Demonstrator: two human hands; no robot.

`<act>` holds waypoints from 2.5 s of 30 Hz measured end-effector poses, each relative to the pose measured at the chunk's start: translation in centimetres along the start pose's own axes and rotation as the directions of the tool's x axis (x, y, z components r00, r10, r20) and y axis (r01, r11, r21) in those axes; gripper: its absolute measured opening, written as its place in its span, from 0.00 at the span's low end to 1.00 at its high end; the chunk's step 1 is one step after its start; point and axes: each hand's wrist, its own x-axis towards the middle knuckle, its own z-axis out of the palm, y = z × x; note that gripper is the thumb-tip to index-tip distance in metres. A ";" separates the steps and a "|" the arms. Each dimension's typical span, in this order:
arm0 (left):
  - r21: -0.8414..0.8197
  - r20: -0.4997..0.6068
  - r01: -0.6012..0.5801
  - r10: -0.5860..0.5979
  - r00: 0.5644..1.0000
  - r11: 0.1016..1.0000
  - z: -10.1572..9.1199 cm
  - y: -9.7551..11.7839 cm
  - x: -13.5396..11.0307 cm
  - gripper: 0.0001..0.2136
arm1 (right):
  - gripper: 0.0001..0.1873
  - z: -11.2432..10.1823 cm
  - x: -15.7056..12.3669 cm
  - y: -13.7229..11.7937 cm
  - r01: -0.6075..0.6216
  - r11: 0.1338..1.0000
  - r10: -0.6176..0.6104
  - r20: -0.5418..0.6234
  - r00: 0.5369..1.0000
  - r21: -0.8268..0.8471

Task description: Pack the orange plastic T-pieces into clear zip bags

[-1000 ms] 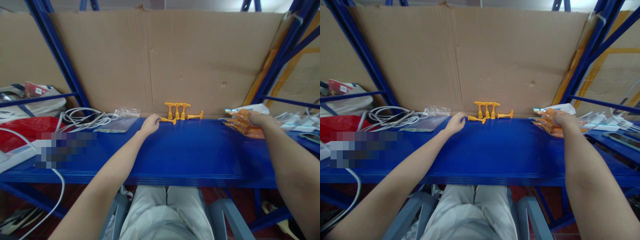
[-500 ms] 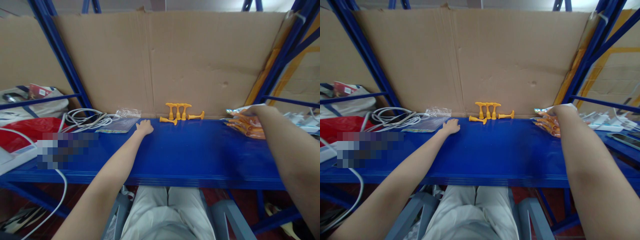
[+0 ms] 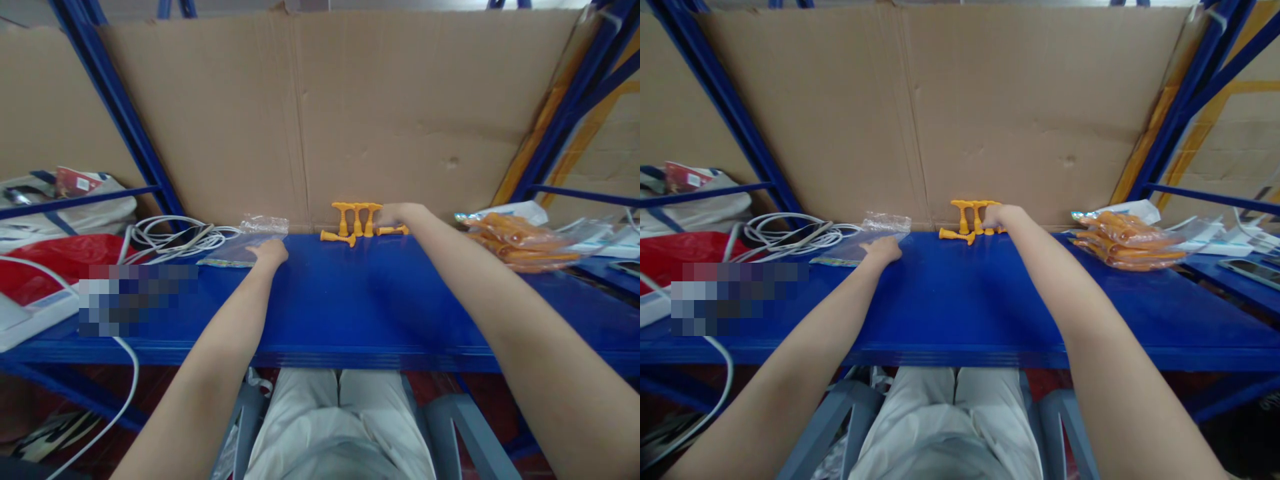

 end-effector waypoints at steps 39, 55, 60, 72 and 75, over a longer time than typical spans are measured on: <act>0.085 -0.053 -0.324 0.329 0.943 0.942 -0.1 4.9 -3.8 0.26 | 0.19 10.0 -2.5 2.5 0.108 0.994 -0.109 -0.152 0.982 -0.017; -0.037 0.010 -0.614 0.615 0.789 0.788 1.5 5.5 -3.2 0.23 | 0.23 9.7 -3.2 2.5 0.016 0.999 -0.005 -0.296 0.955 0.035; -0.029 0.049 -0.501 0.502 0.863 0.865 1.5 6.1 -3.6 0.23 | 0.26 8.7 -3.8 1.1 -0.038 0.988 0.068 -0.201 0.977 0.152; -0.038 0.129 -0.399 0.400 0.907 0.916 1.7 6.2 -3.7 0.37 | 0.24 9.0 -3.4 1.6 0.120 0.956 -0.107 -0.064 0.992 0.269; -0.047 0.127 -0.403 0.405 0.905 0.914 1.7 6.3 -3.8 0.39 | 0.21 9.2 -3.5 1.7 0.146 0.962 -0.128 -0.089 0.988 0.232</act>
